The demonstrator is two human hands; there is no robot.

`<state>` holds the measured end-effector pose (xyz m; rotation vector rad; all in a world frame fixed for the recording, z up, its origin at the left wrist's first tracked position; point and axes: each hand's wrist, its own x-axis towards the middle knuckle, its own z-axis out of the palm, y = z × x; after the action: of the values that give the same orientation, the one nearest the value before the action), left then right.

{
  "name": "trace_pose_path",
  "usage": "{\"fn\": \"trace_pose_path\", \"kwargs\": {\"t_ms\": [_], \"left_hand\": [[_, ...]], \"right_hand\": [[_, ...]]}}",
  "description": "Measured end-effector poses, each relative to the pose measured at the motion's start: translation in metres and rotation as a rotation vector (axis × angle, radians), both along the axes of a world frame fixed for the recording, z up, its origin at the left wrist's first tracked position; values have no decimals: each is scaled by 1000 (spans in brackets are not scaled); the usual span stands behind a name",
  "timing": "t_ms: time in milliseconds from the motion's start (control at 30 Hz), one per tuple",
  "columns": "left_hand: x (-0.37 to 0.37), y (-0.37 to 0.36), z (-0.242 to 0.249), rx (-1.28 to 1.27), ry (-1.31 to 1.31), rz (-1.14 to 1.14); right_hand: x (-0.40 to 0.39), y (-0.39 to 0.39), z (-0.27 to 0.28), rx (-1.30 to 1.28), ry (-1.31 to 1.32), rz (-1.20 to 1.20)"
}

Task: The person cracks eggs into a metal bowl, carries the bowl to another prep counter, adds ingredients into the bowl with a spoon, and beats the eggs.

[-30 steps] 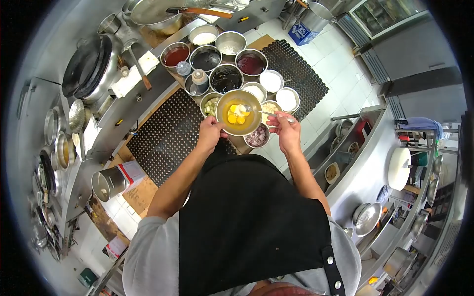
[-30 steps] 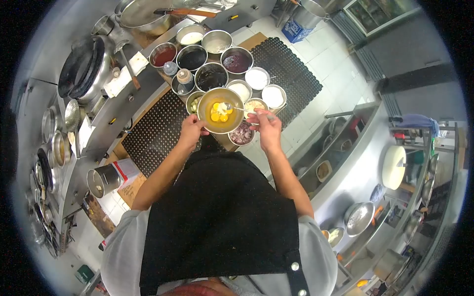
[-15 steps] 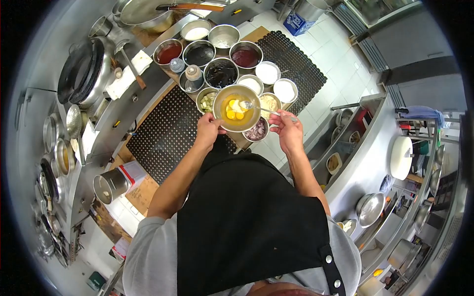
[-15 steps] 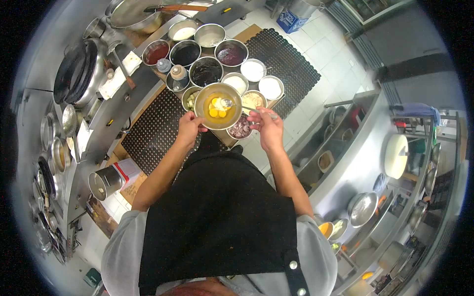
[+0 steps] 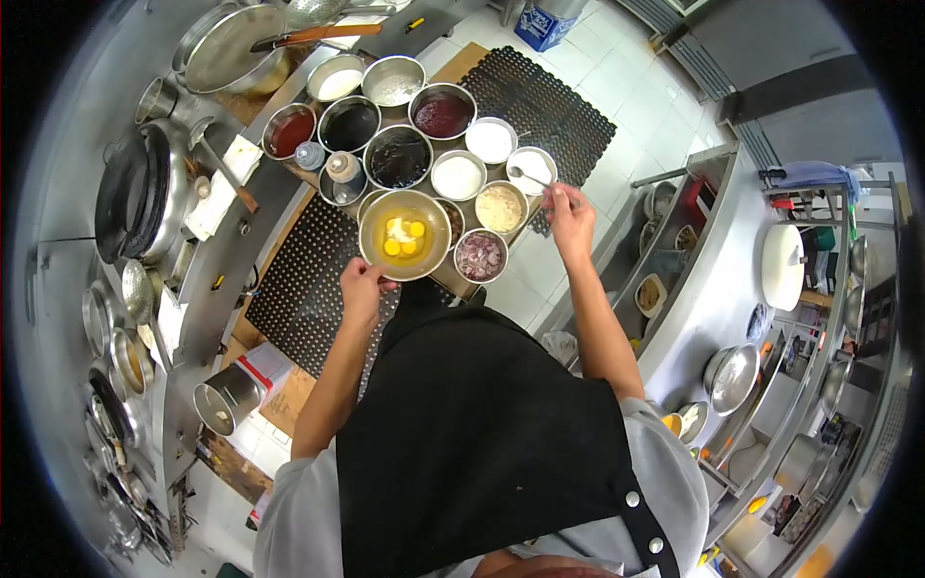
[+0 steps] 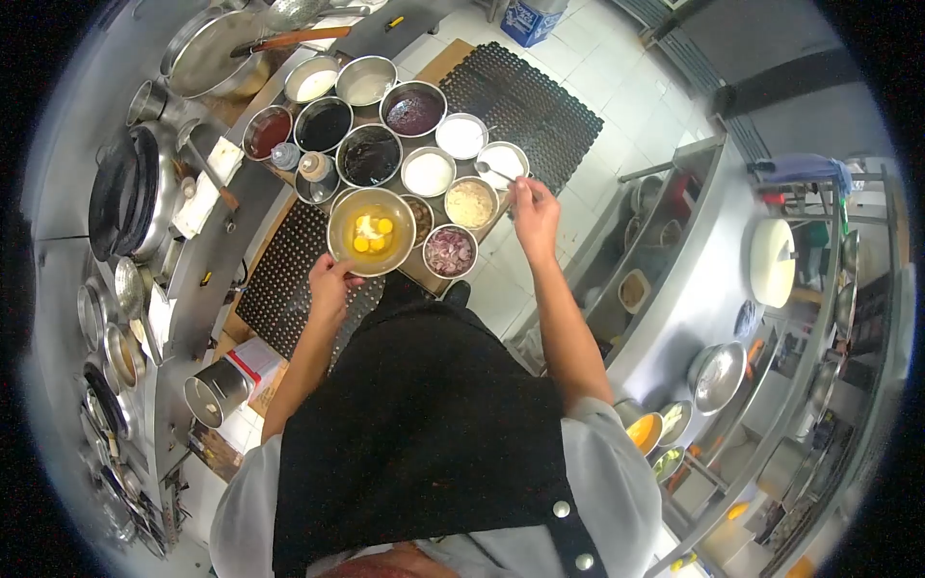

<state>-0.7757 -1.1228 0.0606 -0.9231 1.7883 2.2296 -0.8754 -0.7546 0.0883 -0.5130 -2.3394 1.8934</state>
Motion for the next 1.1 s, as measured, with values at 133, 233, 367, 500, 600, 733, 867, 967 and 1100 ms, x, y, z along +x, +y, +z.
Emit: {"fn": "trace_pose_path", "kwargs": {"t_ms": [133, 233, 367, 500, 600, 733, 867, 967, 1100], "left_hand": [[-2, -8, 2, 1, -15, 25], [-6, -15, 3, -11, -31, 15], [-9, -24, -3, -22, -31, -43], [-16, -26, 3, -18, -41, -62], [-23, -27, 4, -31, -50, -79], [-31, -26, 6, -36, -58, -82], [-41, -20, 8, -21, -64, -72], [-51, -14, -5, -50, -54, -117], [-69, 8, -7, -11, -20, -119]], "right_hand": [[-64, -27, -33, -106, 46, -68], [-90, -39, -58, -141, 12, -90], [-102, -48, -71, -113, -1, -104], [-106, -52, -76, -108, -14, -110], [-109, -56, -79, -147, -52, -118], [-104, -53, -71, -287, -110, -173], [-86, -37, -49, -464, -104, -226], [-61, -32, -21, -541, -68, -176], [-28, -35, 27, -520, -19, -59]]}}
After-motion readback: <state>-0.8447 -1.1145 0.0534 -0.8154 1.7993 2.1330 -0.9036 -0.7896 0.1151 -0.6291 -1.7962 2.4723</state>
